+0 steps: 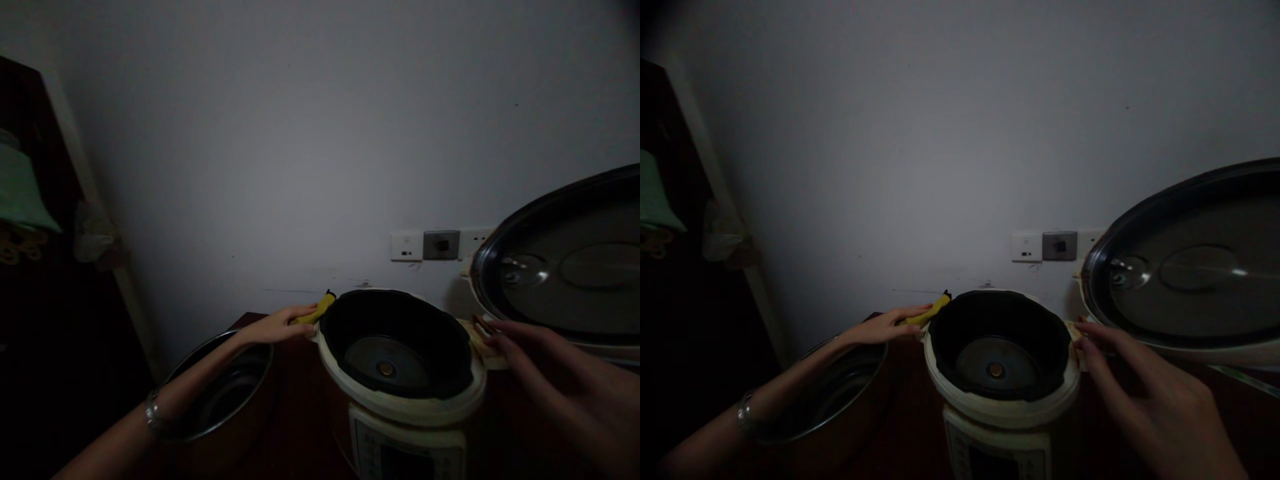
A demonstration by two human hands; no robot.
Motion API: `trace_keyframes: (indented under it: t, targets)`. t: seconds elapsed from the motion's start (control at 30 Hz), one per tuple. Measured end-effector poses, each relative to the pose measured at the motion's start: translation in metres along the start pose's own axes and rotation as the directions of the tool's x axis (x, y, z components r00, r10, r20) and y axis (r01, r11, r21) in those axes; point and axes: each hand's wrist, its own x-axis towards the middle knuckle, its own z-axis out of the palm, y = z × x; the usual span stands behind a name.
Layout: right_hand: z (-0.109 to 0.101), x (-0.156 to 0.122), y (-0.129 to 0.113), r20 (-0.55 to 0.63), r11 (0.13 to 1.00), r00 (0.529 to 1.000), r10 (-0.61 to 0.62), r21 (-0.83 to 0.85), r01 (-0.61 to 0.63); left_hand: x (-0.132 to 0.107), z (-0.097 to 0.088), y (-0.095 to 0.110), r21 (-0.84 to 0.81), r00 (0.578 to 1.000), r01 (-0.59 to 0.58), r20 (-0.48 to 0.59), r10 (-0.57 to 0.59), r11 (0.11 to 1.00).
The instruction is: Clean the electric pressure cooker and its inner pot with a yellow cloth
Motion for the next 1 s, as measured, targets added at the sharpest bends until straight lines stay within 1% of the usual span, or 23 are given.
trace_keyframes:
  t: [0.1, 0.17, 0.23, 0.33, 0.43, 0.57, 0.63, 0.73, 0.8, 0.87, 1.0]
  targets:
    - [0.001, 0.007, 0.002, 0.088, 0.992, 0.996, -0.016, -0.123, 0.027, 0.003, -0.006, -0.013, 0.040, 0.997, -0.010, 0.076, 0.007, 0.999]
    - [0.005, 0.010, 0.007, 0.117, 0.989, 0.992, -0.035, -0.138, 0.051, 0.006, -0.007, -0.018, 0.064, 0.993, -0.057, 0.110, 0.050, 0.996]
    - [0.010, 0.012, 0.012, 0.150, 0.988, 0.988, -0.047, -0.139, 0.068, 0.008, -0.006, -0.020, 0.099, 0.987, -0.097, 0.138, 0.083, 0.990]
    - [0.016, 0.009, 0.016, 0.178, 0.985, 0.983, -0.056, -0.149, 0.083, 0.010, -0.001, -0.015, 0.161, 0.983, -0.117, 0.158, 0.091, 0.980]
    - [0.020, 0.005, 0.016, 0.229, 0.989, 0.970, -0.082, -0.098, 0.107, 0.010, 0.005, -0.004, 0.210, 0.985, -0.135, 0.132, 0.108, 0.968]
    - [0.020, 0.003, 0.010, 0.311, 0.997, 0.949, -0.050, -0.046, 0.068, 0.004, 0.012, 0.011, 0.258, 0.983, -0.167, 0.115, 0.142, 0.951]
    - [0.019, 0.003, 0.007, 0.319, 0.997, 0.947, -0.050, -0.034, 0.065, -0.003, 0.015, 0.018, 0.288, 0.987, -0.148, 0.109, 0.121, 0.946]
    - [0.017, 0.002, 0.005, 0.321, 0.997, 0.946, -0.048, -0.035, 0.062, -0.017, 0.021, 0.025, 0.347, 0.994, -0.086, 0.090, 0.059, 0.934]
    - [0.018, 0.001, 0.006, 0.334, 0.997, 0.942, -0.044, -0.040, 0.060, -0.023, 0.024, 0.026, 0.365, 0.996, -0.059, 0.079, 0.032, 0.929]
    - [0.018, 0.000, 0.007, 0.336, 0.997, 0.941, -0.052, -0.038, 0.069, -0.023, 0.025, 0.025, 0.363, 0.996, -0.059, 0.078, 0.033, 0.930]
    - [0.018, 0.000, 0.005, 0.339, 0.996, 0.939, -0.061, -0.037, 0.078, -0.008, 0.021, 0.019, 0.337, 0.991, -0.116, 0.096, 0.089, 0.934]
